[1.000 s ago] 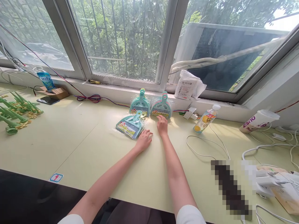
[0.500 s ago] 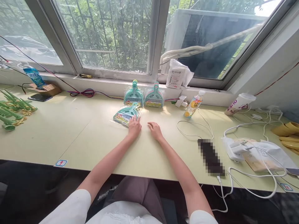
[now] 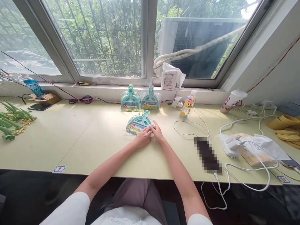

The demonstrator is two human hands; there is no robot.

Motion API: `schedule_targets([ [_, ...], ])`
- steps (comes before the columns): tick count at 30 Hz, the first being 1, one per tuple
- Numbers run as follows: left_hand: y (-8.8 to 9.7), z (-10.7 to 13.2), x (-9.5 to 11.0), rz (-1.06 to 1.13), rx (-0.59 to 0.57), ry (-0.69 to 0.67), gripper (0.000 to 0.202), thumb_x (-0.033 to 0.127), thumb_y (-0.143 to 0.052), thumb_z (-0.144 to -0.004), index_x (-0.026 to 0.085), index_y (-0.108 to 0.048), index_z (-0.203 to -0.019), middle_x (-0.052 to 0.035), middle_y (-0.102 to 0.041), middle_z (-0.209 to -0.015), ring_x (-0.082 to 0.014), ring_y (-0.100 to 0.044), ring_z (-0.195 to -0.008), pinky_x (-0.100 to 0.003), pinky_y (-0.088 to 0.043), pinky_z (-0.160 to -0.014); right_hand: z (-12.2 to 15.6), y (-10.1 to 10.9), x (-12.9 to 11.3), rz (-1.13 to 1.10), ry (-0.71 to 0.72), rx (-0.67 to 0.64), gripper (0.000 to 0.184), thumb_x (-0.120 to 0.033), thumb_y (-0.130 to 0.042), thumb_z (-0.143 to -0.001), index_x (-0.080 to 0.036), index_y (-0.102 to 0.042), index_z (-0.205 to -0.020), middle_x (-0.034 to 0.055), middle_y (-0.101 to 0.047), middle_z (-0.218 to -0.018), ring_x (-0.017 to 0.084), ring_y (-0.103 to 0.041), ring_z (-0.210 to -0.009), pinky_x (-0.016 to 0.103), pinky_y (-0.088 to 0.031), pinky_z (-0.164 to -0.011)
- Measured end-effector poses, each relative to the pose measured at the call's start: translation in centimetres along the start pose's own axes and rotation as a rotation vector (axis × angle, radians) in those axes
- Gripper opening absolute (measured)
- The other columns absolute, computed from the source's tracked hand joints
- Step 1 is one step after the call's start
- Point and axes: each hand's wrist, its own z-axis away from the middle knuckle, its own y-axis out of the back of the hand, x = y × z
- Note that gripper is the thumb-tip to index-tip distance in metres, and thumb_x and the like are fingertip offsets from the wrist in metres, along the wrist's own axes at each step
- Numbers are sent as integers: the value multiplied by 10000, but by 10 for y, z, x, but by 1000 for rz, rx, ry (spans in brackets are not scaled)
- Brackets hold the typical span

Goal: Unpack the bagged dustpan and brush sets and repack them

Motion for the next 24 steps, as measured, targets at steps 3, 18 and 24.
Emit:
schedule_targets([
  [3,8,0,-5,71,44,-29,372,290,-474,-926,199,-545,-1279,-85,-499,-1431,-216,-408,-1372,-373,-327,-1152,0,4,-3,-26,13,4,667,-370,-603,-826,-155,-413,-1429,79,-754,-984,216,-696,-1007,392,-517,-958],
  [18,40,6,-106,662,503,871,342,139,-570,-801,178,-607,-1138,-110,-661,-1115,-240,-606,-1088,-344,-456,-937,12,9,-15,220,92,222,456,-227,-541,-749,-230,-562,-1204,7,-700,-770,185,-658,-727,322,-520,-733],
  [24,34,9,-114,981,488,771,559,133,-674,-704,190,-551,-1246,-72,-644,-953,-201,-651,-858,-326,-530,-757,8,16,-9,165,111,116,629,-364,-697,-708,-258,-503,-1297,48,-721,-937,246,-677,-957,408,-543,-853],
])
